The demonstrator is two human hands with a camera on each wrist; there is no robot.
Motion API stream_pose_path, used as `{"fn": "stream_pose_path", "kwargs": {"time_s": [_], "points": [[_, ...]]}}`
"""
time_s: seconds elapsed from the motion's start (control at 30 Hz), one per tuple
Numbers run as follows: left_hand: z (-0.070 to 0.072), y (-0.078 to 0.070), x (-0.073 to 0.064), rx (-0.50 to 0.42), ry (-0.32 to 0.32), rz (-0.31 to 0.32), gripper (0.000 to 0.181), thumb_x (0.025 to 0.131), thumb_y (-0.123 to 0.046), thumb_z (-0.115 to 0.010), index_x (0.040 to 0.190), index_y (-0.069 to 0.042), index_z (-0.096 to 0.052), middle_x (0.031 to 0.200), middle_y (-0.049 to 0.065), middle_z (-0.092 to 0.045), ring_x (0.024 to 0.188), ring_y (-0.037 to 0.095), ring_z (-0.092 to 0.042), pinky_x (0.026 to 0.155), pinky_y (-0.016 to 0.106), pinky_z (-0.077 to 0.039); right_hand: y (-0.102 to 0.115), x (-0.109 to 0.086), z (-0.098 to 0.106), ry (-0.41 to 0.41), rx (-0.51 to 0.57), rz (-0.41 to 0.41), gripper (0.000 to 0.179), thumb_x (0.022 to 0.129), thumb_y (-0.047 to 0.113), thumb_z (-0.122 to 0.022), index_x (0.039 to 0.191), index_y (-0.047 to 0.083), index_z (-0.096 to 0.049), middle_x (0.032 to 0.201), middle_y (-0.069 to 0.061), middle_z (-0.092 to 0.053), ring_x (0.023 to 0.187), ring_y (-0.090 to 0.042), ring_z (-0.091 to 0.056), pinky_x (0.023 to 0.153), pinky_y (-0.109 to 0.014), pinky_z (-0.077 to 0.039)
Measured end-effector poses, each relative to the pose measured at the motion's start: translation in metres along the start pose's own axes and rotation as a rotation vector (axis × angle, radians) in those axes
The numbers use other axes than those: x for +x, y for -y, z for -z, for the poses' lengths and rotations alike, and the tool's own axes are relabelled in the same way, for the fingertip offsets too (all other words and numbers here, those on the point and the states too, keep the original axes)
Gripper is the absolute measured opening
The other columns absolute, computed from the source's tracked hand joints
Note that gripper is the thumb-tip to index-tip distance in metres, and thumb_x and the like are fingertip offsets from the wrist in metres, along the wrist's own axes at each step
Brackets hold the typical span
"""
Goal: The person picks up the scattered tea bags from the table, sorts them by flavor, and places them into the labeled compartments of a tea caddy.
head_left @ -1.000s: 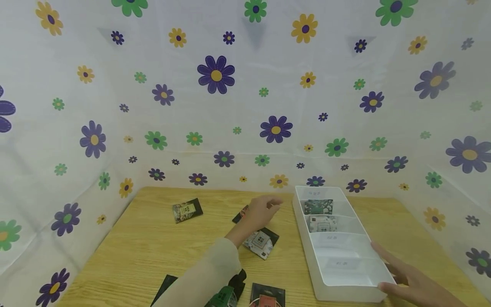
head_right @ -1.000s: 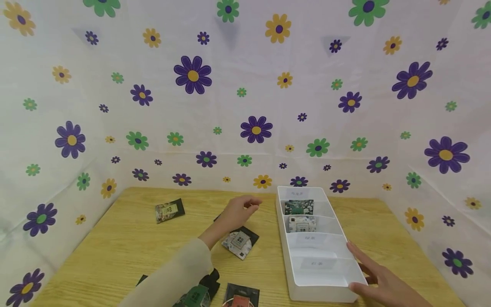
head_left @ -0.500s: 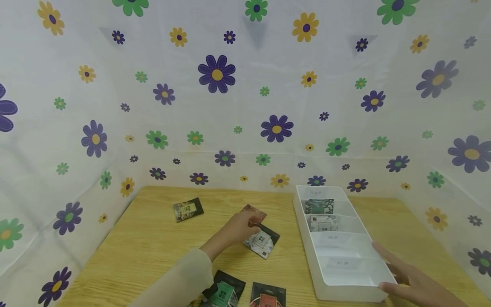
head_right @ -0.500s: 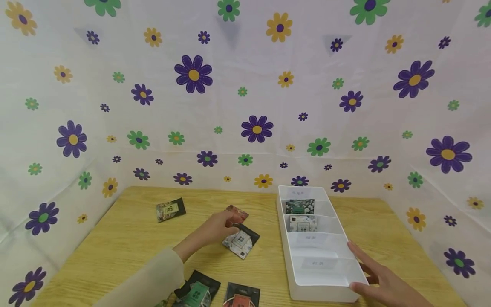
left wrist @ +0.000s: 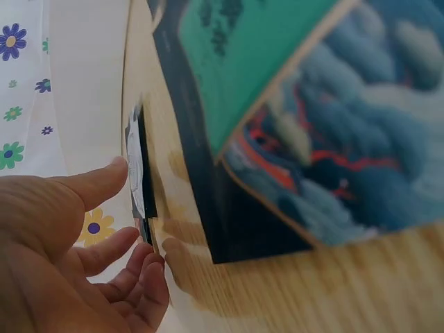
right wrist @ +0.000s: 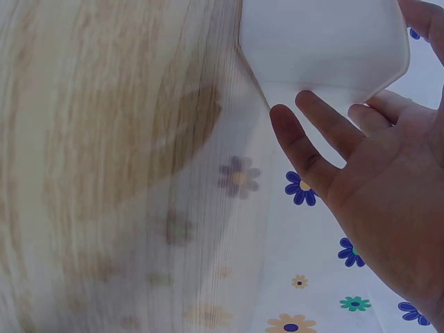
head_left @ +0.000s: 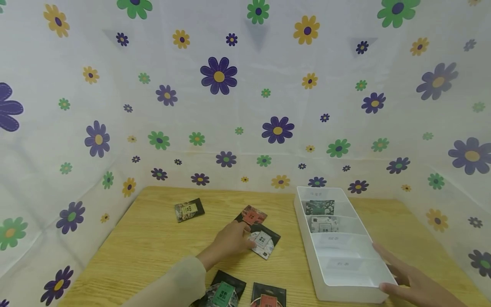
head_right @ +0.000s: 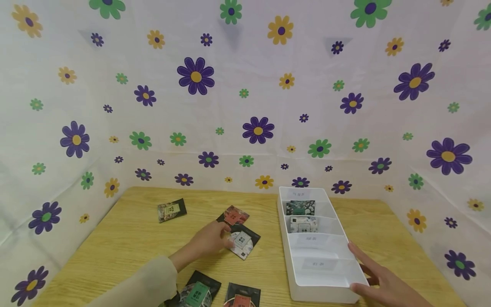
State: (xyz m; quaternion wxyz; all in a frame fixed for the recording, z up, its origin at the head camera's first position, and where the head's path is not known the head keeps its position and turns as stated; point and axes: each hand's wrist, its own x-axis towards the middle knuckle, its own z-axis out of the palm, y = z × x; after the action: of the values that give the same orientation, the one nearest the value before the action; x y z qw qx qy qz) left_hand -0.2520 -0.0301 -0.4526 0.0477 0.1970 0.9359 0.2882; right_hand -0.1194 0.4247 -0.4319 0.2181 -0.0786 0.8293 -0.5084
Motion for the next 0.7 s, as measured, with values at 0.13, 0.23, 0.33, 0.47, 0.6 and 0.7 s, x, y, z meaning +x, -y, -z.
{"fn": "stream_pose_path", "kwargs": {"time_s": [0.13,0.23,0.33,0.47,0.6,0.7], "points": [[-0.0028,0.0001,-0.0004,0.036,-0.021,0.046,0.043,0.085,-0.036,-0.087,0.111,-0.005,-0.073,0.106,0.008,-0.069,0.101,0.03,-0.066,0.085,0.049,-0.055,-0.0018,-0.0015,-0.0016,0.01,0.068,0.0,0.082,0.112,0.021,-0.047,0.161,0.014,0.019,0.16,-0.043,0.008,0.116,-0.04,-0.06,0.087,-0.044,-0.06],[-0.0036,0.0011,0.0005,0.035,-0.023,0.06,0.04,0.083,-0.037,-0.088,0.106,-0.007,-0.075,0.101,0.005,-0.07,0.092,0.027,-0.066,0.079,0.047,-0.056,-0.0023,-0.002,-0.0026,0.013,0.075,0.008,0.082,0.112,0.021,-0.047,0.161,0.015,0.019,0.159,-0.045,0.004,0.113,-0.036,-0.063,0.087,-0.043,-0.06],[-0.0037,0.0027,0.0004,0.029,-0.023,0.056,0.033,0.082,-0.033,-0.088,0.102,-0.009,-0.075,0.099,0.003,-0.069,0.089,0.026,-0.065,0.076,0.047,-0.055,-0.0024,-0.0015,-0.003,-0.002,0.033,0.005,0.083,0.111,0.022,-0.049,0.161,0.014,0.017,0.159,-0.045,0.001,0.114,-0.035,-0.063,0.086,-0.041,-0.06],[-0.0016,0.0048,0.0004,0.017,-0.018,0.047,0.024,0.084,-0.026,-0.086,0.1,-0.012,-0.075,0.101,0.004,-0.068,0.091,0.025,-0.064,0.076,0.047,-0.053,-0.0038,-0.0014,-0.0025,0.016,0.088,0.005,0.082,0.112,0.021,-0.046,0.161,0.018,0.019,0.159,-0.045,0.003,0.113,-0.037,-0.062,0.087,-0.043,-0.06],[0.0022,0.006,0.0006,0.004,-0.003,0.033,0.016,0.09,-0.017,-0.08,0.103,-0.009,-0.075,0.103,0.006,-0.07,0.094,0.027,-0.066,0.078,0.048,-0.055,-0.0044,-0.0017,-0.0025,0.03,0.123,0.014,0.081,0.112,0.021,-0.045,0.161,0.024,0.019,0.158,-0.046,0.002,0.111,-0.035,-0.064,0.087,-0.044,-0.06],[0.0037,0.0079,0.0008,-0.011,0.004,0.021,0.012,0.094,-0.006,-0.073,0.106,-0.006,-0.075,0.103,0.008,-0.07,0.094,0.028,-0.067,0.078,0.048,-0.056,-0.0031,-0.0018,-0.0026,0.022,0.101,0.005,0.081,0.112,0.021,-0.046,0.162,0.024,0.018,0.159,-0.045,0.001,0.111,-0.035,-0.063,0.087,-0.043,-0.06]]}}
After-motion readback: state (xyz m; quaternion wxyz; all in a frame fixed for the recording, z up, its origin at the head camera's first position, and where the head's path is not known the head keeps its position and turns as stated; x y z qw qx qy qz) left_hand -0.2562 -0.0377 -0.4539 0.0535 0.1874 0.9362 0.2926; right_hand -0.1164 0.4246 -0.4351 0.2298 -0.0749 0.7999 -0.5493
